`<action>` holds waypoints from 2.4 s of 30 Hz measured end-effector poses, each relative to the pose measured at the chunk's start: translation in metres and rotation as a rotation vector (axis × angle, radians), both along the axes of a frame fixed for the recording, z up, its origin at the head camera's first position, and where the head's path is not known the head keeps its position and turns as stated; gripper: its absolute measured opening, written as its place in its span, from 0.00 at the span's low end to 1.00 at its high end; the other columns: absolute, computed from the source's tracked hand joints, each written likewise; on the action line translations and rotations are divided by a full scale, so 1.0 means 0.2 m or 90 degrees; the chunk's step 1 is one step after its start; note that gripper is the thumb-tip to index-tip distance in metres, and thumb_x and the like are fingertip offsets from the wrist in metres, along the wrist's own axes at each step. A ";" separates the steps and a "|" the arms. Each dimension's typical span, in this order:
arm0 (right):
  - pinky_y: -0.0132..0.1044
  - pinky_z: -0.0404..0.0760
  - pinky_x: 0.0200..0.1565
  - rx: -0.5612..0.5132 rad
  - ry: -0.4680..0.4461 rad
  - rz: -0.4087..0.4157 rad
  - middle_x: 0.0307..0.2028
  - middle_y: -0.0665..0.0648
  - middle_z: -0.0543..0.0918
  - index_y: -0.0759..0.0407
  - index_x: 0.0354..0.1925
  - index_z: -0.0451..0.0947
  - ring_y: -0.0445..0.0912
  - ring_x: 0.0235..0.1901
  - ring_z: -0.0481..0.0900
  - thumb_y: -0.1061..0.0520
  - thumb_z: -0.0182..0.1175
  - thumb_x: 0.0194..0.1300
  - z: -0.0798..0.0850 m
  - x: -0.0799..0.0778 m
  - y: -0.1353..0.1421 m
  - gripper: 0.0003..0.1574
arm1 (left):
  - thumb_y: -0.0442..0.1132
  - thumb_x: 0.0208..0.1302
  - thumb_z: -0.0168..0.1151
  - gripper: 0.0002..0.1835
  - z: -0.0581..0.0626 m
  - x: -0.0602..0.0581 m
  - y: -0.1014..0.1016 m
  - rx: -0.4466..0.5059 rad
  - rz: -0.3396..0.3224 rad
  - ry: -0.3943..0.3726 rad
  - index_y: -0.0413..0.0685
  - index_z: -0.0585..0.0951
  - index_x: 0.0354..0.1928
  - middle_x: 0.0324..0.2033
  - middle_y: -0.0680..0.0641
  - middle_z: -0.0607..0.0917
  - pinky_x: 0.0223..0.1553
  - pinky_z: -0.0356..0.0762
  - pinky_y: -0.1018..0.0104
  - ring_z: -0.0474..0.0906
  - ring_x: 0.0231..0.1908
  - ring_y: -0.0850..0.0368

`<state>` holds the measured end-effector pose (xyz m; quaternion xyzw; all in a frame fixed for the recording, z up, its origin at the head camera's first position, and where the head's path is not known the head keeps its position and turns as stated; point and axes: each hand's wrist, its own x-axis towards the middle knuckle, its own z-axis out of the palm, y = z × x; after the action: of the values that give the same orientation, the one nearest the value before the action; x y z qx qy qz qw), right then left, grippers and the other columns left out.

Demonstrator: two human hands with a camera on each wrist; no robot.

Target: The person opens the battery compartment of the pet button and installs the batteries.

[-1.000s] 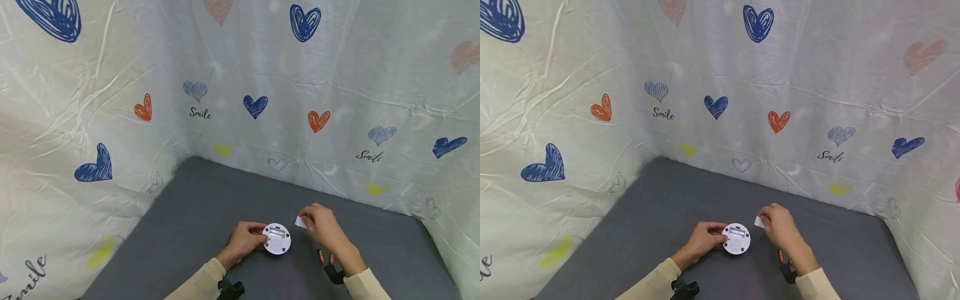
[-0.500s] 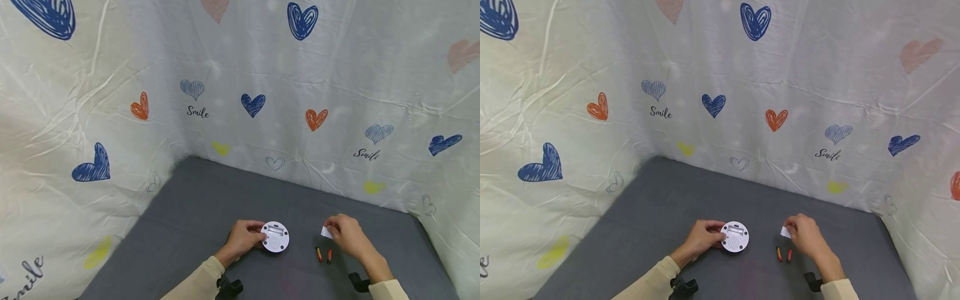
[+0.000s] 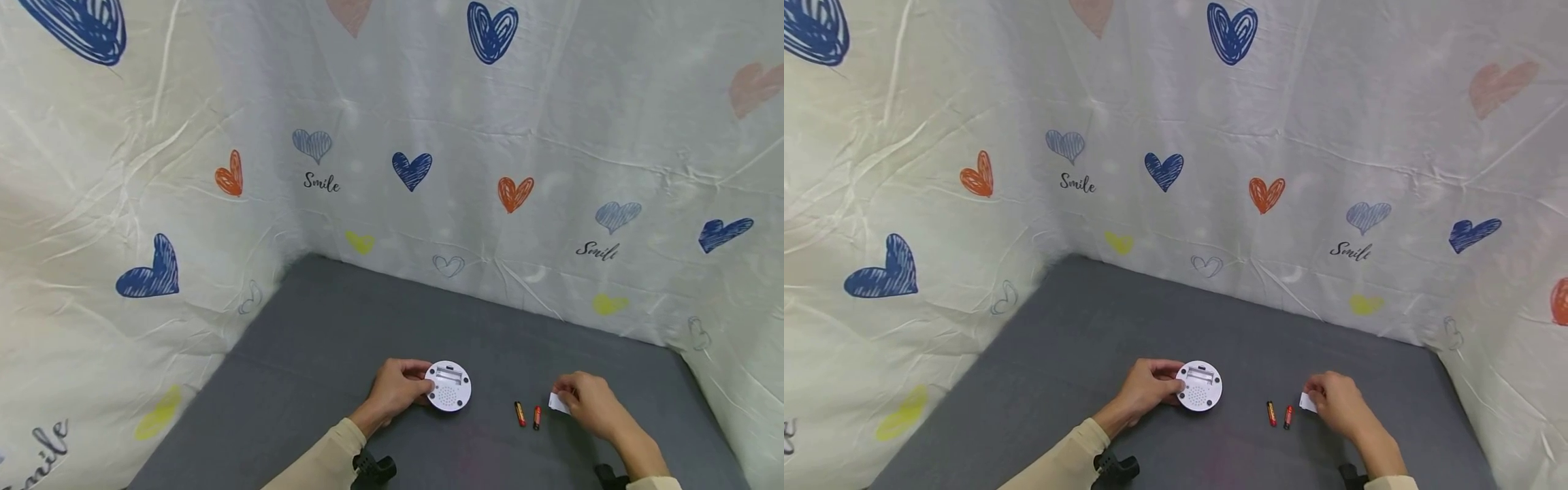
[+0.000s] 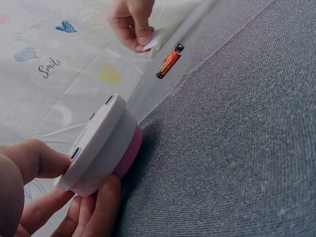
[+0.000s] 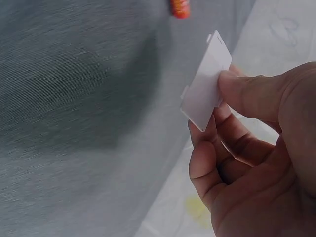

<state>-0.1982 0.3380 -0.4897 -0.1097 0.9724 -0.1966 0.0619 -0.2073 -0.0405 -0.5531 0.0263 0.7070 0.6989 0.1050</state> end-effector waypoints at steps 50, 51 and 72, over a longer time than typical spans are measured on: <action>0.43 0.90 0.41 0.031 0.021 0.028 0.41 0.47 0.90 0.52 0.43 0.90 0.45 0.40 0.89 0.61 0.77 0.65 0.00 0.10 -0.12 0.09 | 0.25 0.60 0.74 0.19 -0.01 0.00 -0.02 0.016 -0.010 0.004 0.33 0.89 0.55 0.39 0.43 0.90 0.35 0.94 0.57 0.89 0.35 0.57; 0.43 0.90 0.41 0.031 0.031 0.045 0.41 0.47 0.90 0.52 0.43 0.90 0.45 0.41 0.89 0.61 0.78 0.64 -0.01 0.10 -0.13 0.10 | 0.25 0.60 0.74 0.19 -0.01 0.00 -0.03 0.015 -0.010 0.003 0.34 0.90 0.55 0.38 0.43 0.90 0.35 0.94 0.58 0.89 0.35 0.57; 0.32 0.78 0.33 0.120 0.279 0.368 0.34 0.42 0.83 0.43 0.28 0.83 0.37 0.35 0.73 0.69 0.77 0.60 -0.08 0.04 -0.28 0.21 | 0.25 0.60 0.75 0.18 0.00 0.01 -0.04 0.000 -0.003 -0.003 0.36 0.91 0.53 0.38 0.44 0.91 0.34 0.94 0.59 0.89 0.34 0.57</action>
<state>-0.1910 0.2822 -0.5066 -0.4132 0.9052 -0.0525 -0.0844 -0.2057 -0.0478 -0.5539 0.0260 0.7067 0.6987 0.1080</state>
